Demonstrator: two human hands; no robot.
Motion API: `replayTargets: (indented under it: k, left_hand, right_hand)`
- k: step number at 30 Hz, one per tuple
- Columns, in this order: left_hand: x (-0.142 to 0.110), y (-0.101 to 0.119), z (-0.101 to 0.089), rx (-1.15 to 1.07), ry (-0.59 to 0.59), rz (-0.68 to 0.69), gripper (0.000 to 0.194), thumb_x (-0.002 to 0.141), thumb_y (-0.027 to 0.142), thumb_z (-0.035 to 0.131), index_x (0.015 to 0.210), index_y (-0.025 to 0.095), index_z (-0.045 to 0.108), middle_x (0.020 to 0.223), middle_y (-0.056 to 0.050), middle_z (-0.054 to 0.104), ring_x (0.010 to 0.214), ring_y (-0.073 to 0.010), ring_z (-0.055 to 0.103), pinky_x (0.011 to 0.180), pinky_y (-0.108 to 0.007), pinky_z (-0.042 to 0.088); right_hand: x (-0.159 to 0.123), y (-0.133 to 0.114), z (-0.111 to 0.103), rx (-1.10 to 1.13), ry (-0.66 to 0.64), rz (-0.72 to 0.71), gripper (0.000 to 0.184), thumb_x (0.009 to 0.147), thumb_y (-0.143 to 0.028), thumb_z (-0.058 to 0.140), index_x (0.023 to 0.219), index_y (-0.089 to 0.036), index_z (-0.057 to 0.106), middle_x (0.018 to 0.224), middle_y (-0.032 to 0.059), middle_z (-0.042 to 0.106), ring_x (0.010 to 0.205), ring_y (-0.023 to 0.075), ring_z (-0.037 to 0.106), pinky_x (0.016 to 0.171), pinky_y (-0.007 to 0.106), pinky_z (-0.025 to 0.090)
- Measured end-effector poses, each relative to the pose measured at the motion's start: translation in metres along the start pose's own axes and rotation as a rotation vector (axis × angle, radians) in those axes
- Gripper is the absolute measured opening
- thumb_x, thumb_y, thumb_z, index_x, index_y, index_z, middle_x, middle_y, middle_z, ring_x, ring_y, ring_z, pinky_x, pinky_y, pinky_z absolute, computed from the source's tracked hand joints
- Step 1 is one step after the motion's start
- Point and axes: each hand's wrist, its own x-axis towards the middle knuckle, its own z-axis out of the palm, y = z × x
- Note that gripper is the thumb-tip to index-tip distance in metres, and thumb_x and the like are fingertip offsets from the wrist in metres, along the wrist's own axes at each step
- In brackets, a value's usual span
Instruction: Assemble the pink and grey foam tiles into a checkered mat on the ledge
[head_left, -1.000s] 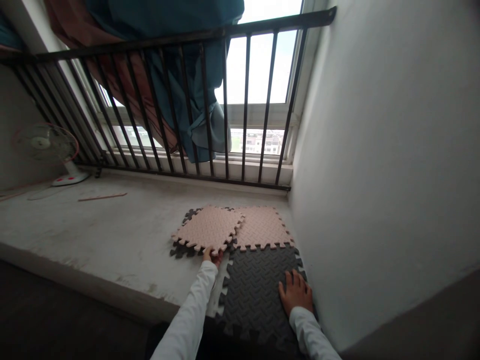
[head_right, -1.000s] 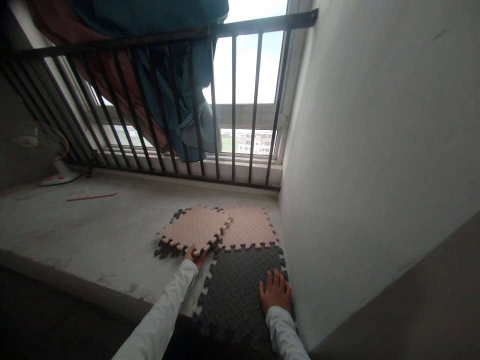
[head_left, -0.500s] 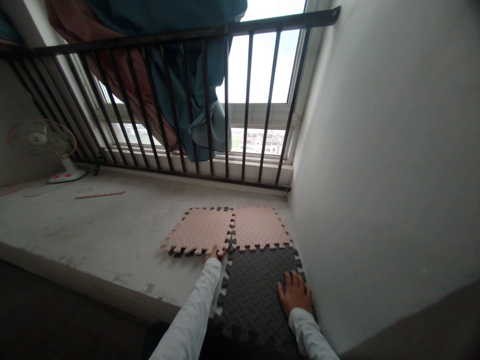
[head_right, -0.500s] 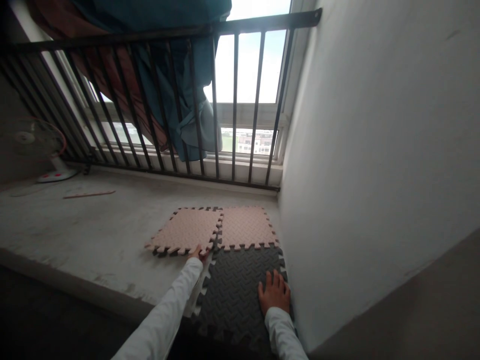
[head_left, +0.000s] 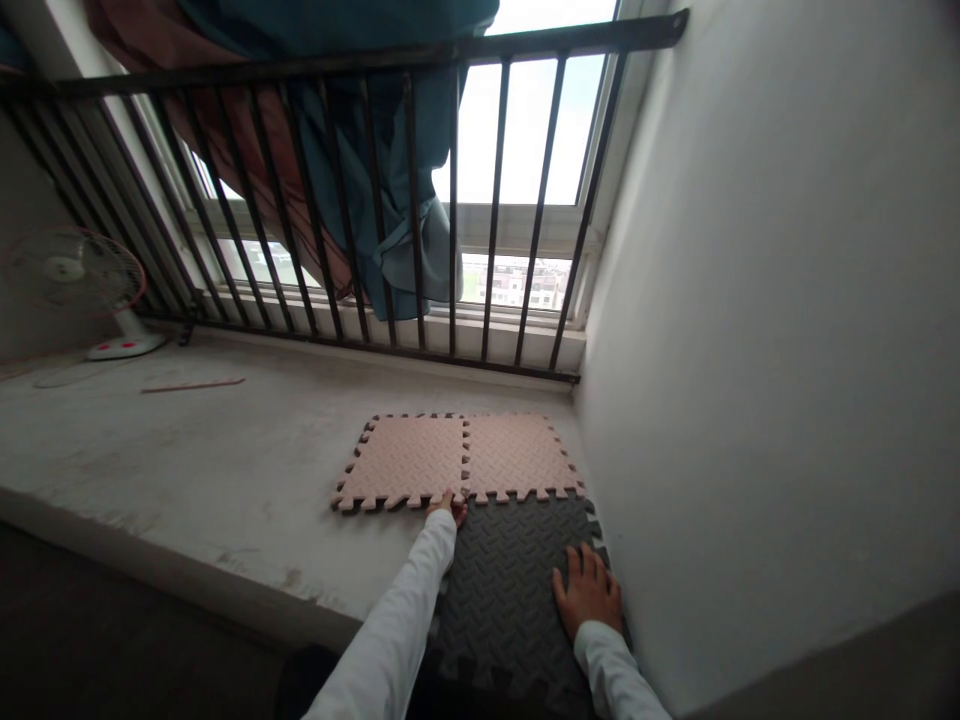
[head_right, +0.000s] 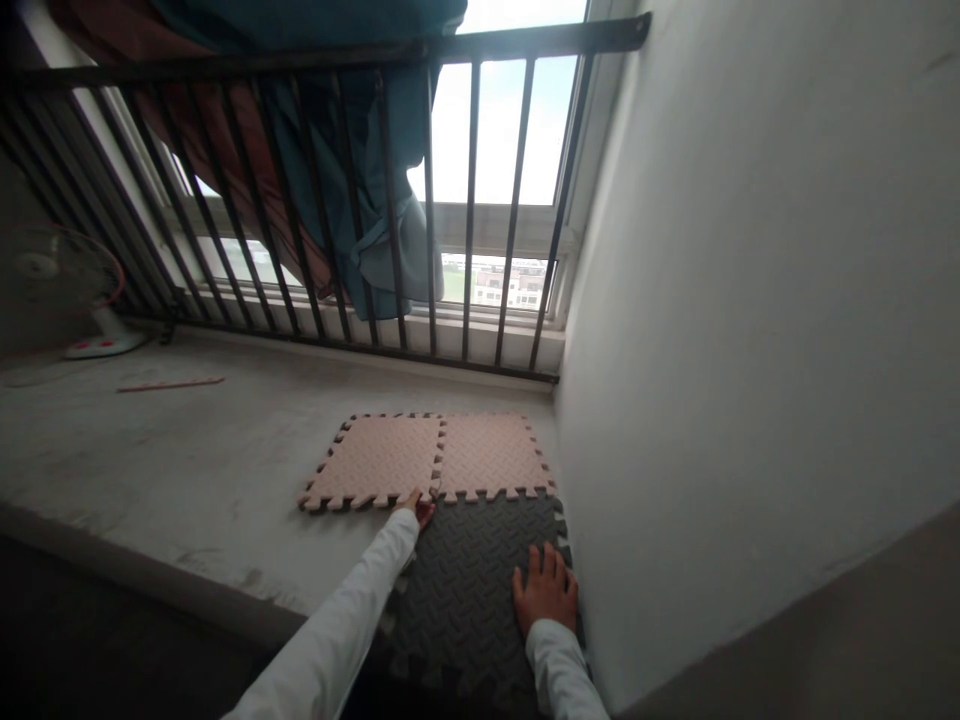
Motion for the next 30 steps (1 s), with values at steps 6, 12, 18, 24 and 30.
replayTargets:
  k: [6,12,18,24,30]
  left_hand:
    - [0.002,0.002,-0.015,0.085,0.010,-0.083,0.026,0.072,0.021,0.051,0.048,0.015,0.043,0.031,0.002,0.042,0.030,-0.0105,0.043,0.033,-0.020,0.038]
    - [0.004,0.005,-0.009,0.048,0.025,-0.102,0.023,0.071,0.021,0.052,0.050,0.016,0.044,0.030,0.005,0.040,0.027,-0.0091,0.040,0.029,-0.018,0.032]
    - [0.004,0.008,0.002,-0.126,0.044,-0.108,0.026,0.072,0.024,0.053,0.050,0.016,0.043,0.033,0.006,0.039,0.028,-0.0049,0.037,0.030,-0.015,0.031]
    - [-0.001,0.031,0.016,-0.302,-0.022,-0.099,0.025,0.075,0.032,0.050,0.055,0.017,0.042,0.044,0.004,0.047,0.040,-0.0069,0.049,0.043,-0.018,0.044]
    - [-0.007,0.056,0.020,-0.307,-0.083,-0.119,0.020,0.073,0.018,0.050,0.055,0.017,0.041,0.043,0.002,0.046,0.038,-0.0104,0.047,0.038,-0.022,0.041]
  right_hand:
    - [0.001,0.000,-0.001,0.008,-0.006,0.002,0.044,0.076,-0.039,0.036,0.115,-0.021,0.047,0.125,0.0078,0.042,0.113,0.0223,0.034,0.089,0.038,0.025]
    - [0.002,-0.001,0.001,0.019,0.002,0.003,0.045,0.076,-0.040,0.036,0.115,-0.021,0.047,0.125,0.0080,0.042,0.113,0.0224,0.034,0.089,0.038,0.026]
    - [0.000,-0.001,0.000,0.019,0.016,-0.001,0.044,0.076,-0.038,0.036,0.115,-0.021,0.047,0.125,0.0084,0.042,0.113,0.0228,0.035,0.089,0.039,0.026]
    - [0.002,-0.001,0.001,0.026,0.001,0.003,0.045,0.076,-0.038,0.037,0.115,-0.020,0.047,0.125,0.0091,0.042,0.114,0.0227,0.034,0.090,0.039,0.025]
    - [0.003,0.000,0.004,0.038,-0.005,-0.001,0.045,0.076,-0.038,0.037,0.115,-0.020,0.047,0.125,0.0090,0.042,0.114,0.0226,0.034,0.090,0.039,0.025]
